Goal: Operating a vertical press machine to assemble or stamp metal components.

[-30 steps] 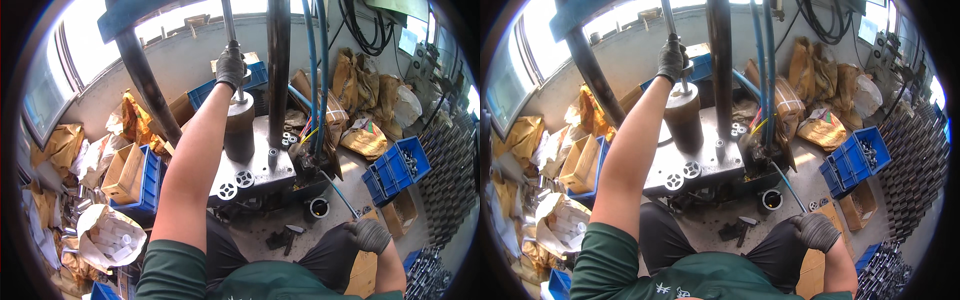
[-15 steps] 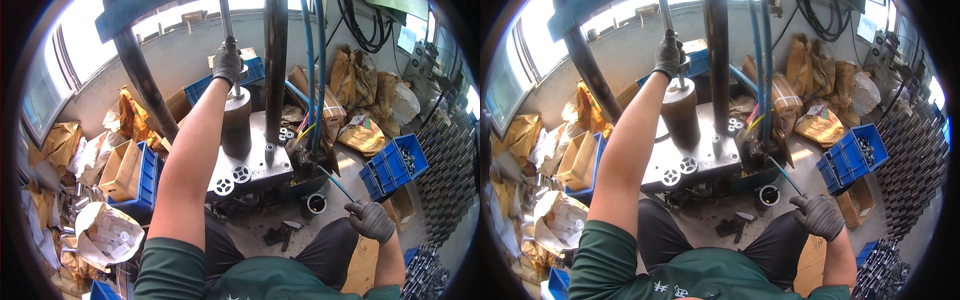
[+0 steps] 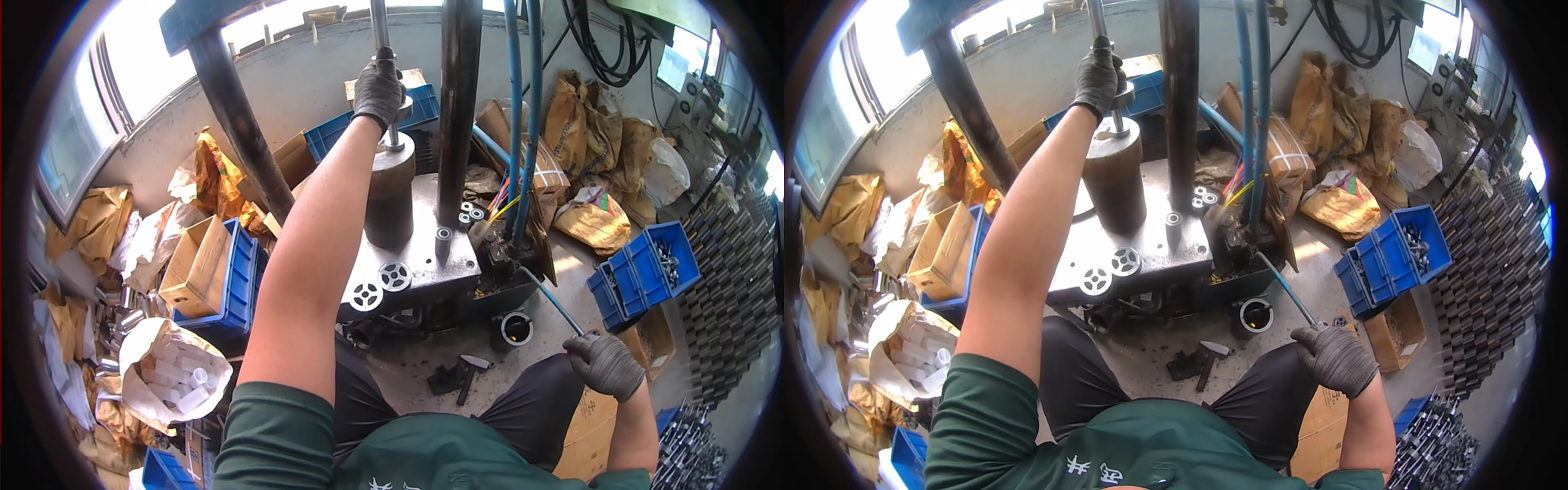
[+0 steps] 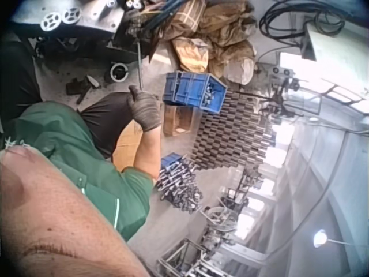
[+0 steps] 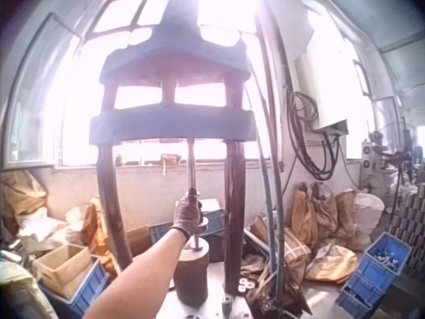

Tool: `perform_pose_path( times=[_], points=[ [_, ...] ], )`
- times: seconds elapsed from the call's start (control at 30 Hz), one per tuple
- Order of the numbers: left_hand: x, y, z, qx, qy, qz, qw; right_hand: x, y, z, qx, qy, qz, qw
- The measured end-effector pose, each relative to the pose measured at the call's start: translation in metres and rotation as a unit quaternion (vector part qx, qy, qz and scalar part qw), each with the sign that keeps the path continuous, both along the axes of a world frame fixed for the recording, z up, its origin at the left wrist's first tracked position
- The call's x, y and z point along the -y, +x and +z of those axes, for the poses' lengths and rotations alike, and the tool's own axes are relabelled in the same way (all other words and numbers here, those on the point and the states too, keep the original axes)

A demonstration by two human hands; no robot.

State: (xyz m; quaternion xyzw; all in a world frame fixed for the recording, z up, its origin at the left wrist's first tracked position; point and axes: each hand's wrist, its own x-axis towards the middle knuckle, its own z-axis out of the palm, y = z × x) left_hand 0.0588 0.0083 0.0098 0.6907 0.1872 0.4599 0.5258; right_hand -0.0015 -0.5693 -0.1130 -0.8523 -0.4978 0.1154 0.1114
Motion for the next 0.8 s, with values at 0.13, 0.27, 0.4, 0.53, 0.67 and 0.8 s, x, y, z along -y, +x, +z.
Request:
perform_pose_path(
  times=[0.13,0.27,0.4,0.53,0.67,0.8],
  points=[
    [0.000,0.003,-0.004,0.066,-0.031,-0.045,0.996,0.001,0.001,-0.002,-0.017,-0.040,-0.028,0.999],
    [-0.005,0.004,-0.003,0.040,0.011,-0.016,0.999,0.000,0.003,-0.005,-0.025,-0.062,0.005,0.998],
    [-0.003,0.003,-0.003,0.000,-0.006,-0.003,1.000,-0.001,0.001,-0.002,0.031,0.015,-0.031,0.999],
    [-0.001,0.001,-0.002,-0.001,-0.002,-0.003,1.000,-0.010,-0.004,0.006,0.049,0.096,-0.062,0.992],
    [-0.007,0.003,-0.004,-0.007,0.029,0.010,0.999,-0.045,0.024,0.028,0.197,0.247,-0.077,0.946],
    [-0.014,0.010,-0.009,0.045,0.021,-0.020,0.999,-0.097,0.080,0.065,0.241,0.347,-0.076,0.903]
  ],
)
